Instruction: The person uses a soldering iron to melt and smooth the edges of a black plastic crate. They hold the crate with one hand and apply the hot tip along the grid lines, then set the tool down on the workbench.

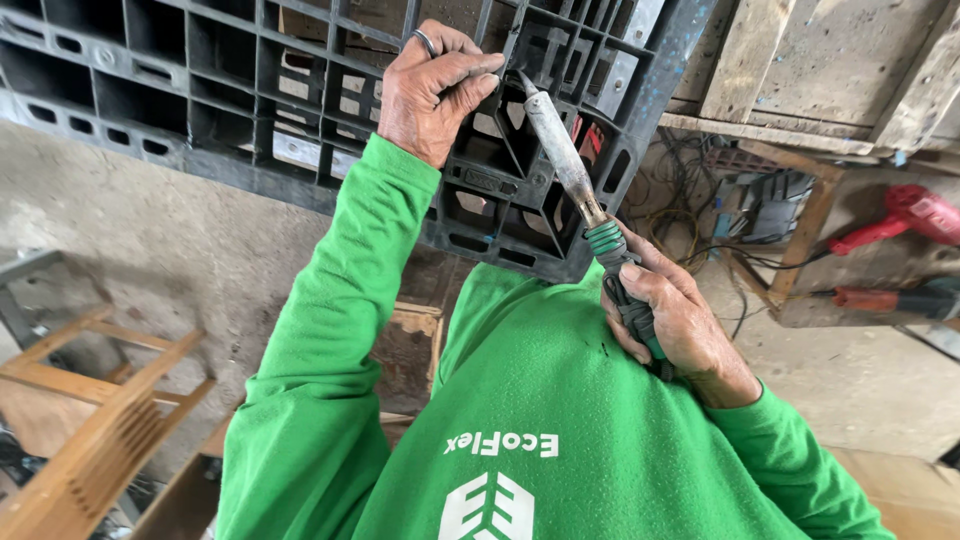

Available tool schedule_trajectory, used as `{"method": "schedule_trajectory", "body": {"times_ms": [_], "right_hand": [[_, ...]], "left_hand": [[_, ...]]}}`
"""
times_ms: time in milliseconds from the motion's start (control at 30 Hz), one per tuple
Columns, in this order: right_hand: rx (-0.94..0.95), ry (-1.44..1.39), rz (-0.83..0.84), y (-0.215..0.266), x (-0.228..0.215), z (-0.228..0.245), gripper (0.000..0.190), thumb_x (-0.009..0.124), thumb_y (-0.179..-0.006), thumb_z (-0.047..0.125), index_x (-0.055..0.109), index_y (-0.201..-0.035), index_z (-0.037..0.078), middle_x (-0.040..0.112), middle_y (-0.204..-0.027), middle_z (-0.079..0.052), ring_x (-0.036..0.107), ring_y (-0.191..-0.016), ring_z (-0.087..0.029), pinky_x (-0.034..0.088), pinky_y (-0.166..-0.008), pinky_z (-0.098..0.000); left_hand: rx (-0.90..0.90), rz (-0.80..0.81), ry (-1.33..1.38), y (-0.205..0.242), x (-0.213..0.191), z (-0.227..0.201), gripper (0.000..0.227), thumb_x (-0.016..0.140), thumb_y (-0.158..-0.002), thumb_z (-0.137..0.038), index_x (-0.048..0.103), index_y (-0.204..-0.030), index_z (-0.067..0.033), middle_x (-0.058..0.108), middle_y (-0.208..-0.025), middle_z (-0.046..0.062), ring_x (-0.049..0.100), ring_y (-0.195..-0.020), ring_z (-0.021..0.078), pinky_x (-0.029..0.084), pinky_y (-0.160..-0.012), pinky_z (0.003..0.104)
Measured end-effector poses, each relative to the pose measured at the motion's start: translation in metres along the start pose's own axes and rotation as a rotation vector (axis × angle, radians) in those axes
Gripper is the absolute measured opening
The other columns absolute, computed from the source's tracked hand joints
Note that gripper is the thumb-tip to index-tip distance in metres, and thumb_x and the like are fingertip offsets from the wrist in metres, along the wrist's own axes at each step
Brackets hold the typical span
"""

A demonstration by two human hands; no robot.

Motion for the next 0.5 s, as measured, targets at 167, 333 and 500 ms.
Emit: {"method": "schedule_trajectory", "body": {"times_ms": [167, 333, 500], "right_hand": [[-0.008, -0.055, -0.008, 0.0, 0.01, -0.01, 0.067, 0.046, -0.097, 0.026, 0.035, -0.161, 0.011, 0.055, -0.073, -0.008, 0.044, -0.038, -0.012, 0.037, -0.034, -0.025], [-0.031, -0.047, -0.04, 0.004, 0.022, -0.018, 0.065, 0.044, -0.098, 0.026, 0.035, -0.161, 0.012, 0.056, -0.074, -0.007, 0.045, -0.038, -0.011, 0.038, -0.034, -0.0245], [-0.047, -0.057, -0.1, 0.006, 0.036, -0.028, 0.065, 0.043, -0.098, 0.026, 0.036, -0.161, 0.013, 0.057, -0.076, -0.007, 0.044, -0.038, -0.012, 0.036, -0.034, -0.0245]], "left_hand": [[-0.002, 0.009, -0.011, 0.001, 0.002, -0.005, 0.025, 0.082, -0.096, 0.001, 0.077, -0.118, -0.0087, 0.062, -0.107, 0.002, 0.066, -0.098, 0.0133, 0.062, -0.087, 0.026], [0.109, 0.035, -0.145, 0.001, -0.001, -0.01, 0.027, 0.085, -0.093, 0.0, 0.078, -0.117, -0.0089, 0.062, -0.104, 0.003, 0.065, -0.096, 0.0168, 0.059, -0.083, 0.028], [0.147, 0.047, -0.132, -0.001, 0.0, -0.007, 0.027, 0.085, -0.092, -0.001, 0.077, -0.116, -0.0105, 0.063, -0.102, 0.002, 0.065, -0.095, 0.0172, 0.06, -0.083, 0.029]]}}
Point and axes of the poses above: each hand's wrist, its own y-axis away from the middle knuckle, its own x-axis out of the palm, z = x × y, the point moved 9 cm from there along -y, towards the middle knuckle
